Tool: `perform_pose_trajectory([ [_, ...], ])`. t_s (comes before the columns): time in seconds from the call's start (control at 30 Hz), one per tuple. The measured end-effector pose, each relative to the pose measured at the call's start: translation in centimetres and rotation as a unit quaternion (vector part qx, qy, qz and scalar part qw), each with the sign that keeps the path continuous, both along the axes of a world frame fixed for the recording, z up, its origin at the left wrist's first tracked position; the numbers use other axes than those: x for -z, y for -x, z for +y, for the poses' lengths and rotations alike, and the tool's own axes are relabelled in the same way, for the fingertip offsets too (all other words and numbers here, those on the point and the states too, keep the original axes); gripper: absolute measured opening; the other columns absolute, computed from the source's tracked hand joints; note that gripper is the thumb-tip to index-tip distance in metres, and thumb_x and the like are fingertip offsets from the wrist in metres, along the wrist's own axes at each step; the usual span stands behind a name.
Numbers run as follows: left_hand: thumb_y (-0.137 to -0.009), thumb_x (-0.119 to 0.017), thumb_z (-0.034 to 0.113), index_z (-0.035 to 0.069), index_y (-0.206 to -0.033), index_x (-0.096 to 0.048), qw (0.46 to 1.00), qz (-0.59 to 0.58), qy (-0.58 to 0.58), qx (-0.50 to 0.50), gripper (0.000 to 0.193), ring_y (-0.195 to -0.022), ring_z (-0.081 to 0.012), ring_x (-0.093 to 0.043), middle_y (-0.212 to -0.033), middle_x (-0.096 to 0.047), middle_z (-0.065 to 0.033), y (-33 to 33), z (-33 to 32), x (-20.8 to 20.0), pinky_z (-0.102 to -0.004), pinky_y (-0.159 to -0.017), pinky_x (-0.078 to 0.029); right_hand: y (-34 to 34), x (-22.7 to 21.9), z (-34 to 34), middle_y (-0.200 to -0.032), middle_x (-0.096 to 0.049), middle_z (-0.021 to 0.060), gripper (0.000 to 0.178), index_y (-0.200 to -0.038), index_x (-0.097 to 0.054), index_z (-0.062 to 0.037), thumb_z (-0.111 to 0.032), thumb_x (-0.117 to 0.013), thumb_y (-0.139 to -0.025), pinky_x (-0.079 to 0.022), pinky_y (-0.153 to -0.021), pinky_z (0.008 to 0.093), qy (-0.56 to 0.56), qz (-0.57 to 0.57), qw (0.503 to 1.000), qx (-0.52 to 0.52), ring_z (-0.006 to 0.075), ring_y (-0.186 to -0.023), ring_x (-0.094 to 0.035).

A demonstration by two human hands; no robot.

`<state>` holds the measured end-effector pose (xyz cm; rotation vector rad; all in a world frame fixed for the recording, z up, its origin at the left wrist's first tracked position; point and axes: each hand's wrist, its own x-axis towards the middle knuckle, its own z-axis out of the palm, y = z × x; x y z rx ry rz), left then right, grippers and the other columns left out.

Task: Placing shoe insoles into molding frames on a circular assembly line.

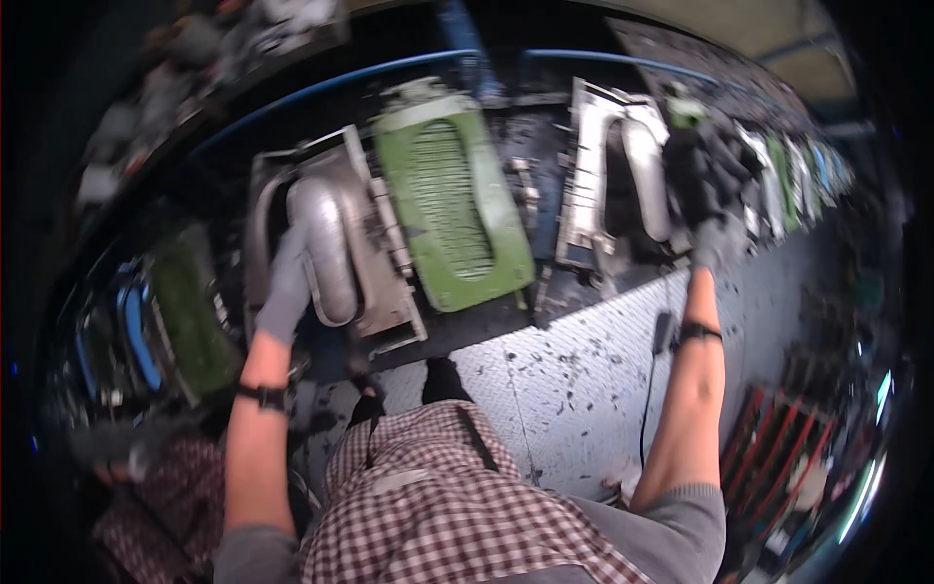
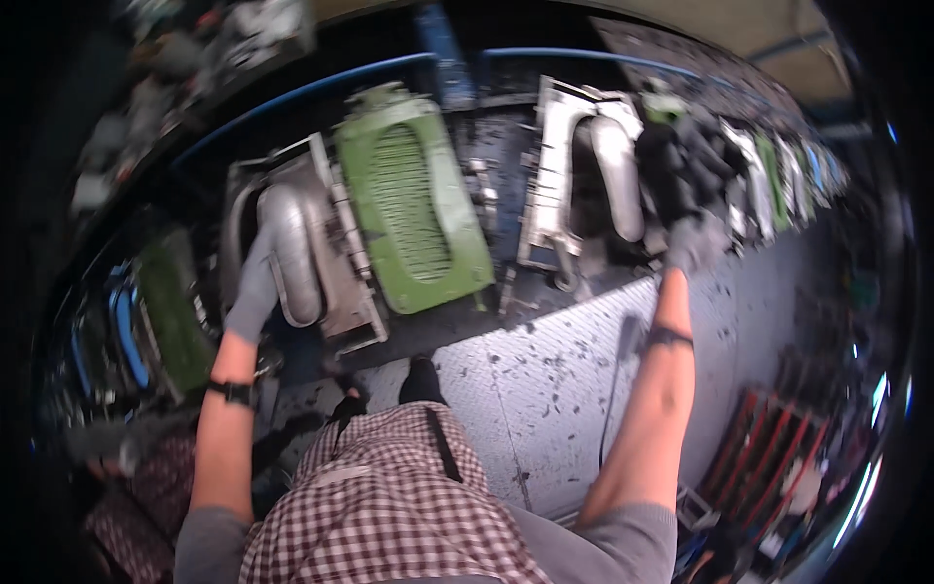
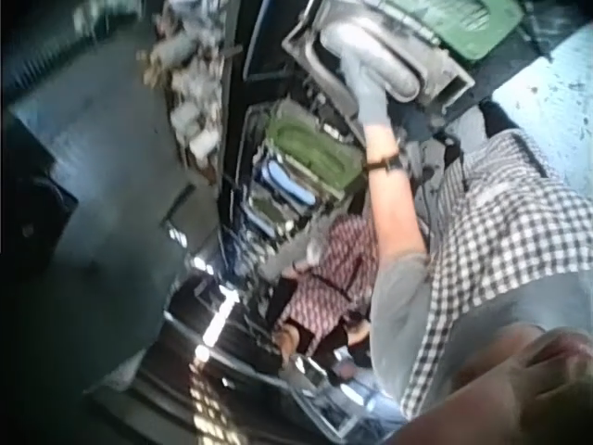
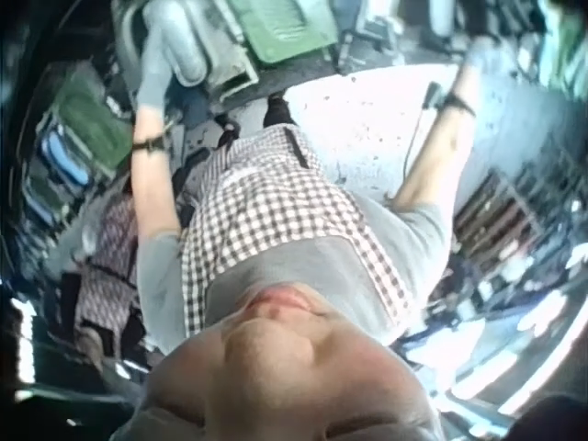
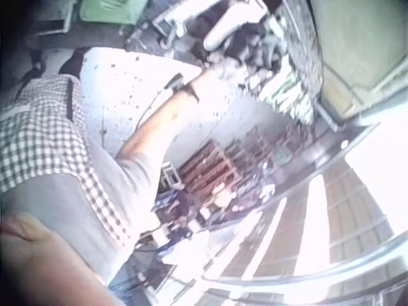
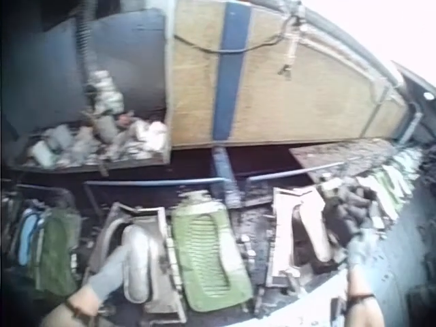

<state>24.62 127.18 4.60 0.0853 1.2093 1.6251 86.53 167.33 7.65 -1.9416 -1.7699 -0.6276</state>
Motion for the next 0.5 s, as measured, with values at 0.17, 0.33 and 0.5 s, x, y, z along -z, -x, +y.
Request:
perform_pose_trajectory([
  [0.17,-0.099,-0.067,0.036,0.001,-0.137,-0.057,0.998,-0.042,-0.011,0.045,0.052,-0.109,-0.0182,-0.067,-0.123,-0.068,-0.0083,0.6,1.9,-2.7,-0.0338,-0.098,-0.054,8.8,-3.0,-9.3,-0.113,-0.068,0.0114,0.026,-0.123,-0.061,-0.0031,-0.018,-0.058,-0.103,-0.050,-0.088,0.0334,0.060,0.418,0.896,-0.138,0.0204,-0.101,-0.063],
  [0.33,-0.095,-0.071,0.039,-0.002,-0.130,-0.062,0.996,0.073,0.036,-0.027,0.054,-0.097,-0.0144,-0.068,-0.113,-0.070,-0.0066,0.0,0.0,-1.7,-0.0289,-0.088,-0.056,17.9,-5.9,-13.7,-0.109,-0.064,0.0070,0.023,-0.120,-0.060,0.0009,-0.012,-0.059,-0.102,-0.048,-0.089,0.0287,0.121,0.505,0.826,-0.219,0.0140,-0.099,-0.059],
  [0.5,-0.093,-0.073,0.039,-0.002,-0.125,-0.063,0.998,0.016,0.025,-0.048,0.052,-0.085,-0.0158,-0.070,-0.106,-0.070,-0.0073,-1.2,-4.6,-0.9,-0.0289,-0.076,-0.059,31.3,-6.6,-18.2,-0.109,-0.067,0.0074,0.021,-0.119,-0.063,-0.0006,-0.013,-0.060,-0.102,-0.049,-0.090,0.0281,0.174,0.604,0.741,-0.238,0.0135,-0.102,-0.060],
])
